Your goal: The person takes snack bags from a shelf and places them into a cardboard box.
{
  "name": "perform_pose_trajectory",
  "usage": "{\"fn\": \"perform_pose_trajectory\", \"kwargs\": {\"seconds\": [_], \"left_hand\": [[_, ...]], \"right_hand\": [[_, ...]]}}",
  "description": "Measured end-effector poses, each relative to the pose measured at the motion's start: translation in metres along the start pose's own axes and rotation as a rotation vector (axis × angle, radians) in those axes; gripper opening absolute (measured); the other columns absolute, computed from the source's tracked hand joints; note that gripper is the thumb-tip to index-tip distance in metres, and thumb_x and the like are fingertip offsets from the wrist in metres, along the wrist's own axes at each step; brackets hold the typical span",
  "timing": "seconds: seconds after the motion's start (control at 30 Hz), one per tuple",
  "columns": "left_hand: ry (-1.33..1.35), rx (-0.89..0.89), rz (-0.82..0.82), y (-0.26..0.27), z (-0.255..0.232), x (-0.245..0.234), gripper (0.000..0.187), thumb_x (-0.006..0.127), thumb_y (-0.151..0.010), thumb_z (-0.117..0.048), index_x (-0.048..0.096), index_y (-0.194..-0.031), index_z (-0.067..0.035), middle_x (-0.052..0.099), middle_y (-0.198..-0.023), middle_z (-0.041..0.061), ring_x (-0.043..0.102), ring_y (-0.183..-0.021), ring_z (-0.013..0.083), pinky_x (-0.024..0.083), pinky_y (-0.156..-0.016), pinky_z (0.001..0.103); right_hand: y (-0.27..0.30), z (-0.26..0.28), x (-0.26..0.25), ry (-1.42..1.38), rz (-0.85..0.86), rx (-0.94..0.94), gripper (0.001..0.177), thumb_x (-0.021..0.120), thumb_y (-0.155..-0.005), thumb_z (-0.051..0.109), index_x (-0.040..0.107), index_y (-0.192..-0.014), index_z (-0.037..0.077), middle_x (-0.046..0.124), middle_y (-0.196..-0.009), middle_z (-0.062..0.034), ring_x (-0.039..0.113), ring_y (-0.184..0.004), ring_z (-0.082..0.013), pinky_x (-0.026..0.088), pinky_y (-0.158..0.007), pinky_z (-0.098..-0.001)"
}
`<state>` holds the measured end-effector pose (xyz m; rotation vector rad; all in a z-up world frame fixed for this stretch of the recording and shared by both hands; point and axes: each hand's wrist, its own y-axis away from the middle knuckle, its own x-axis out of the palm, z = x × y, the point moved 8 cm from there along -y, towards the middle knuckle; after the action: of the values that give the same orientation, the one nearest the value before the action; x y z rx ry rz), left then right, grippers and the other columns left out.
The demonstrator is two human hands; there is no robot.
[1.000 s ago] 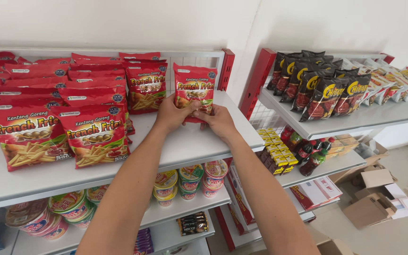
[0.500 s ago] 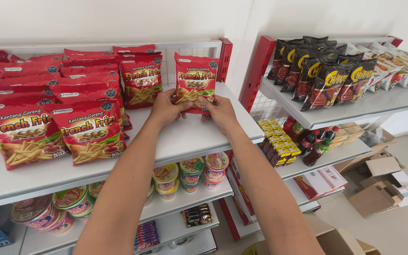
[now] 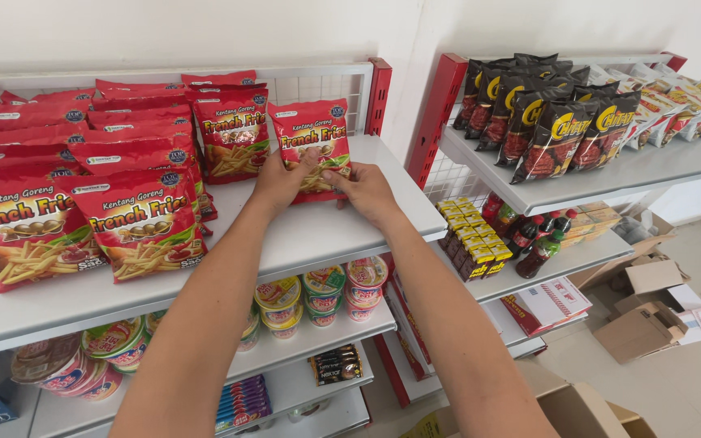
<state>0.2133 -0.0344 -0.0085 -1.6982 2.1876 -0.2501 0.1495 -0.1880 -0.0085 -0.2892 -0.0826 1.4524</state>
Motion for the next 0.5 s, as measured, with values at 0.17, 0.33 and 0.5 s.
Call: {"fn": "perform_pose_trajectory", "kwargs": {"seconds": [0.17, 0.33, 0.5], "left_hand": [[-0.160, -0.073, -0.119, 0.000, 0.002, -0.010, 0.046, 0.075, -0.089, -0.064, 0.077, -0.102, -0.020, 0.076, -0.089, -0.003, 0.074, -0.093, 0.0171, 0.056, -0.086, 0.036], [-0.183, -0.080, -0.094, 0.023, -0.025, 0.000, 0.057, 0.051, -0.095, -0.070, 0.077, -0.099, -0.019, 0.077, -0.095, 0.002, 0.071, -0.106, 0.0244, 0.052, -0.096, 0.042], [-0.214, -0.058, -0.143, 0.024, -0.021, -0.008, 0.077, 0.029, -0.106, -0.066, 0.074, -0.090, -0.005, 0.075, -0.091, 0.015, 0.068, -0.110, 0.0360, 0.048, -0.096, 0.052]], "right_hand": [[-0.002, 0.004, 0.002, 0.240, -0.019, -0.004, 0.070, 0.069, -0.088, 0.072, 0.073, -0.121, 0.011, 0.076, -0.109, -0.0116, 0.071, -0.110, -0.0254, 0.054, -0.096, -0.0400], [0.018, 0.032, 0.007, 0.288, -0.096, -0.054, 0.070, 0.041, -0.100, 0.073, 0.070, -0.120, 0.013, 0.073, -0.114, -0.0134, 0.064, -0.121, -0.0324, 0.047, -0.106, -0.0478], [0.018, 0.028, -0.007, 0.242, -0.207, -0.097, 0.067, 0.037, -0.106, 0.061, 0.070, -0.086, 0.006, 0.068, -0.081, -0.0150, 0.066, -0.090, -0.0297, 0.050, -0.086, -0.0453]]}}
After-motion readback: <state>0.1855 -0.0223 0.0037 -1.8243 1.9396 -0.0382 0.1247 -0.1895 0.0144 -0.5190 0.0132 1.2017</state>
